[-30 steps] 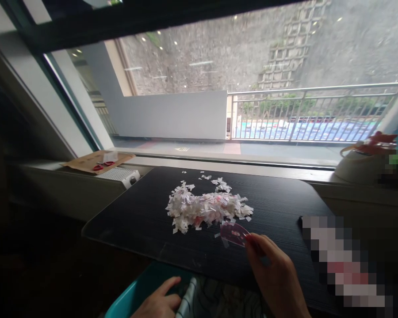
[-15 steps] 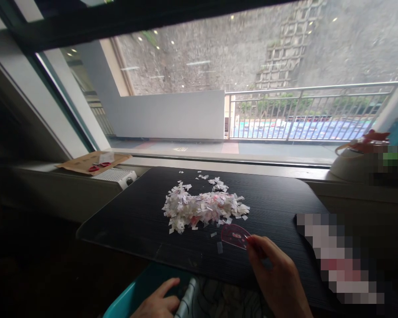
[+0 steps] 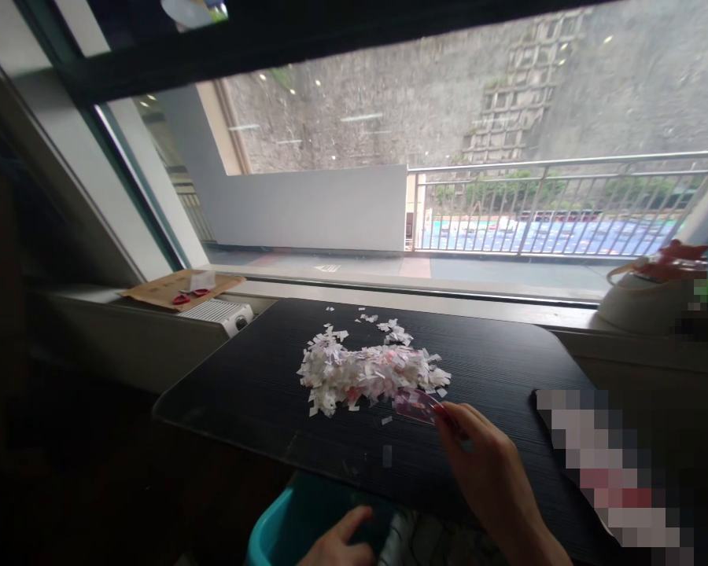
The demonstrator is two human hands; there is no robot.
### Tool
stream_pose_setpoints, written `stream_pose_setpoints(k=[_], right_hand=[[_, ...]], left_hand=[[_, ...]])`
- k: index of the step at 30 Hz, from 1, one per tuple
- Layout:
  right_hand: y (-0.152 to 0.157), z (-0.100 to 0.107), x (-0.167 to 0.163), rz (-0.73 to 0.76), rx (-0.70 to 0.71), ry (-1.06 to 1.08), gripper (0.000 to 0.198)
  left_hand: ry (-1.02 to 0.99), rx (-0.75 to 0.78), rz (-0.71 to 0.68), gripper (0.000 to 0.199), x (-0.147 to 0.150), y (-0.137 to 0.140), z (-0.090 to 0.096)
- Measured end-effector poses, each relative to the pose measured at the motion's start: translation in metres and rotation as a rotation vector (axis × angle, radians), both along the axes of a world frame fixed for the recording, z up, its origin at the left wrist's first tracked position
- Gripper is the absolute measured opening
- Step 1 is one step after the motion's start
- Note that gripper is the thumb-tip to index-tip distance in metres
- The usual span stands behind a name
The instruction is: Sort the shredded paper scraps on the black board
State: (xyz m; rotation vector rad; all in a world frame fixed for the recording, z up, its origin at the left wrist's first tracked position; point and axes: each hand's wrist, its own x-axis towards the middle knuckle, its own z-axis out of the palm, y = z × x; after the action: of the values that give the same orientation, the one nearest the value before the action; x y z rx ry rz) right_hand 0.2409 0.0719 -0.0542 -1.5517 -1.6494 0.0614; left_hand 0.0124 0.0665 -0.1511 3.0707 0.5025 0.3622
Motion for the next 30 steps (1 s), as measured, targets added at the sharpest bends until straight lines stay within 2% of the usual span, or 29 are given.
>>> stream_pose_setpoints(k=[5, 9, 12, 15, 19, 22, 26, 30], right_hand=[[0.002, 0.001, -0.013, 0.057, -0.106, 0.023, 0.022], [0.007, -0.007, -0.014, 0.033, -0.105, 0.138, 0.025], [0.015, -0.015, -0.015, -0.005, -0.099, 0.213, 0.029], [0.02, -0.022, -0.019, -0.036, -0.086, 0.24, 0.031], [0.016, -0.023, -0.026, 0.067, -0.12, 0.302, 0.029], [0.012, -0.019, -0.026, 0.138, -0.108, 0.401, 0.027], [0.013, -0.02, -0.022, 0.061, -0.108, 0.479, 0.031], [0.013, -0.022, -0.026, 0.116, -0.098, 0.479, 0.028]], left_hand=[[0.095, 0.037, -0.025, 0.04, -0.005, 0.001, 0.02], [0.113, 0.03, -0.033, 0.034, -0.011, 0.001, 0.033], [0.128, 0.021, -0.03, 0.031, -0.011, 0.001, 0.03], [0.17, 0.068, -0.006, 0.039, -0.008, 0.004, 0.021], [0.203, 0.122, 0.031, 0.04, -0.002, 0.007, 0.017], [0.227, 0.139, 0.045, 0.042, -0.003, 0.005, 0.022], [0.249, 0.155, 0.042, 0.047, -0.007, 0.0, 0.031], [0.249, 0.172, 0.013, 0.046, -0.007, 0.0, 0.039]])
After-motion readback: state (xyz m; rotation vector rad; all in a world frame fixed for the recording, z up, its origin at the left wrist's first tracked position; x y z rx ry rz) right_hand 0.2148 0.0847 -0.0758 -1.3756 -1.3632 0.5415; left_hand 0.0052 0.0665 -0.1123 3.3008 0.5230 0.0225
